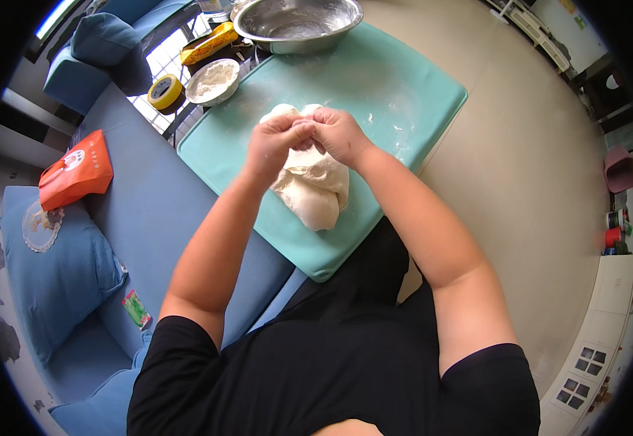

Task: The person kneads a large ball of dough on a green cutting board, repeatedly folding, pressing, and turning it. They occasionally add flour from a nearby bowl to prevent sticking. The person briefly handles a remote control before resuming the kneading process.

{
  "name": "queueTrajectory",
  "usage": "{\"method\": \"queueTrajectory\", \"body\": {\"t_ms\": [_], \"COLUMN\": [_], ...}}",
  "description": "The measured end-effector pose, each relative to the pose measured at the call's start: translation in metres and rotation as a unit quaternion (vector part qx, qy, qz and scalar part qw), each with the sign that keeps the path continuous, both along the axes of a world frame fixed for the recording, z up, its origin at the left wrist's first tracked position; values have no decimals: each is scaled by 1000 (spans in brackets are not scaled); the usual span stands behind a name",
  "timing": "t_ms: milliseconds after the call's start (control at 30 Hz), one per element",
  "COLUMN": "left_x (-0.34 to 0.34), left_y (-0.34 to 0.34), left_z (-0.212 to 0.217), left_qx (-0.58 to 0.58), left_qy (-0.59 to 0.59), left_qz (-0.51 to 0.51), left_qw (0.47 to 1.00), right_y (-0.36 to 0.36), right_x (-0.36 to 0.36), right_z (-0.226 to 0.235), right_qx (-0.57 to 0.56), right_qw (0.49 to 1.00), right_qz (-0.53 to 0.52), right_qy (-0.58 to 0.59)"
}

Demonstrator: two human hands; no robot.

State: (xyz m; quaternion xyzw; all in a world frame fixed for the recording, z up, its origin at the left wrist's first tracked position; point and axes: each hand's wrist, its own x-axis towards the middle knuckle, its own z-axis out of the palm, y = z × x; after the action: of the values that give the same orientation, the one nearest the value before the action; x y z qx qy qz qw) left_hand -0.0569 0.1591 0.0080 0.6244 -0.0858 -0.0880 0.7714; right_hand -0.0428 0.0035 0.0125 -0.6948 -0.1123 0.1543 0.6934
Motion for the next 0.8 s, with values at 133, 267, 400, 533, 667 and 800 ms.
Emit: {"method": "queueTrajectory", "body": {"t_ms": [133,267,400,533,667,800], "left_x": [21,25,25,34,27,26], "left_y": [6,10,14,27,10,5], "left_z": [6,15,19,-11,-24,-29], "left_qx": [-17,-60,-92,45,48,48], "left_qy": [24,61,93,71,76,85], "left_qz": [-22,-60,-53,55,71,57], "left_qw": [999,995,990,995,993,994], "right_y": [3,-6,-12,-23,-18,-2], "right_x": [5,15,15,20,15,10], "right_z": [17,27,24,3,-16,-10], "right_qx": [57,53,82,-42,-86,-62], "right_qw": [997,990,987,996,992,990], "right_qz": [49,123,125,16,-82,-111], "right_qy": [22,40,62,81,38,59]}}
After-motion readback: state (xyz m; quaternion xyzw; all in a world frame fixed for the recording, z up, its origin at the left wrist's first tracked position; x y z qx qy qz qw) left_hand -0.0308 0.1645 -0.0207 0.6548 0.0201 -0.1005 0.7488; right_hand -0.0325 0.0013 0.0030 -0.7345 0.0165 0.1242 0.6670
